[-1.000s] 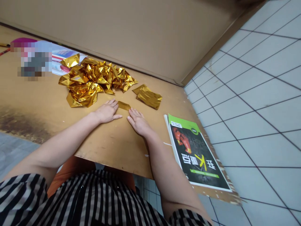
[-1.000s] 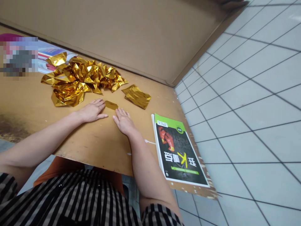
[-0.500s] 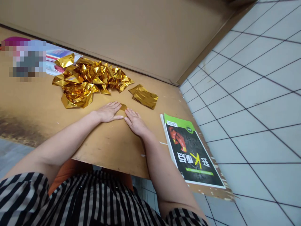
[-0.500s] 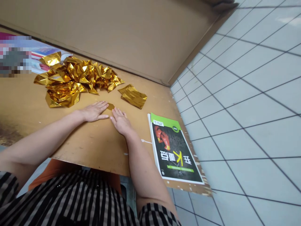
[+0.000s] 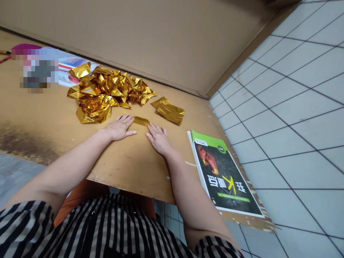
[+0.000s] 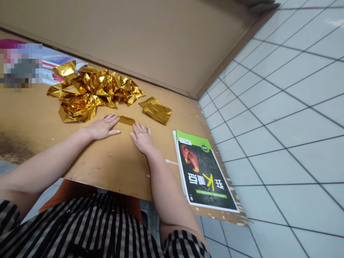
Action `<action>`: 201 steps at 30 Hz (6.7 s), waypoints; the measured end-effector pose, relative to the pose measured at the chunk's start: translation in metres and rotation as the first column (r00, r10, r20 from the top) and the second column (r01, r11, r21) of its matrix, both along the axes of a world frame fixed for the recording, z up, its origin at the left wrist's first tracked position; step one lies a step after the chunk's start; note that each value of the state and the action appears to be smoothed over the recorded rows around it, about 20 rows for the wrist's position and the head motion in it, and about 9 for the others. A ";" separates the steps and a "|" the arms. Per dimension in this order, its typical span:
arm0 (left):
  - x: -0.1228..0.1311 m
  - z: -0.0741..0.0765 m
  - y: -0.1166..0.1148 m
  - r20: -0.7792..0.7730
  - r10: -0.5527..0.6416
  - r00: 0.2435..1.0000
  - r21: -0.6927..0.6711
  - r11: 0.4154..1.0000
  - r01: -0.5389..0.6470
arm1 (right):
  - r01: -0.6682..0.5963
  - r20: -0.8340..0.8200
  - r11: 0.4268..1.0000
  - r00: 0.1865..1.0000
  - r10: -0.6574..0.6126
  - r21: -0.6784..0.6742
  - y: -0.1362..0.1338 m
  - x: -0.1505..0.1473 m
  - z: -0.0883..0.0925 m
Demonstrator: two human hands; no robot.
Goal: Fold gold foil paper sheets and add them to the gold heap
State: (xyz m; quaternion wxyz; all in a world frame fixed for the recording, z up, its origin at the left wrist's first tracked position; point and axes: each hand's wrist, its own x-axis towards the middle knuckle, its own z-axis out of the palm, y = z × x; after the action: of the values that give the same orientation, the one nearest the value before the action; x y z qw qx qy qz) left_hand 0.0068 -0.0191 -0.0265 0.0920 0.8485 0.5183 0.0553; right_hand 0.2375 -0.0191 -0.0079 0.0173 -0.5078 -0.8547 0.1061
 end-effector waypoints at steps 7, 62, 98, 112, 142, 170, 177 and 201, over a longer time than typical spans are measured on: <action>0.003 0.005 -0.001 0.000 -0.032 0.999 0.004 0.999 0.032 | -0.007 -0.019 0.999 1.000 0.008 0.049 0.002 -0.002 -0.004; -0.002 0.006 0.007 -0.050 -0.033 0.998 -0.061 0.998 0.030 | 0.042 -0.009 0.994 0.999 -0.043 -0.097 0.001 -0.013 0.004; 0.012 0.018 0.004 -0.007 0.072 0.997 0.090 0.993 -0.071 | 0.069 -0.114 0.994 0.992 -0.059 0.085 0.016 0.005 -0.011; 0.017 0.008 0.035 0.129 0.004 0.992 0.224 0.974 -0.033 | 0.167 -0.267 0.959 0.958 -0.102 0.231 0.021 0.007 -0.010; 0.022 0.018 0.030 0.748 0.258 0.612 -0.030 0.933 -0.358 | 0.180 -0.868 0.975 0.454 -0.203 -0.133 0.026 0.005 -0.014; 0.026 0.016 0.025 0.816 0.274 0.509 -0.259 0.960 -0.102 | 0.152 -0.880 0.940 0.332 -0.340 -0.306 0.024 0.006 -0.016; 0.026 0.019 0.021 0.817 0.215 0.535 -0.217 0.974 -0.060 | 0.134 -0.870 0.942 0.359 -0.337 -0.309 0.022 0.006 -0.014; 0.009 0.015 0.029 0.809 0.397 0.434 -0.443 0.896 0.005 | 0.138 -0.866 0.937 0.357 -0.349 -0.321 0.021 0.009 -0.011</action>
State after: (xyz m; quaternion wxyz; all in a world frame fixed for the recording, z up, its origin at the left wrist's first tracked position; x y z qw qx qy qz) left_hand 0.0162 0.0101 -0.0120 0.5025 0.5911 0.4912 0.3961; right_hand 0.2467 0.0020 -0.0193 0.4483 -0.4864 -0.6040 0.4445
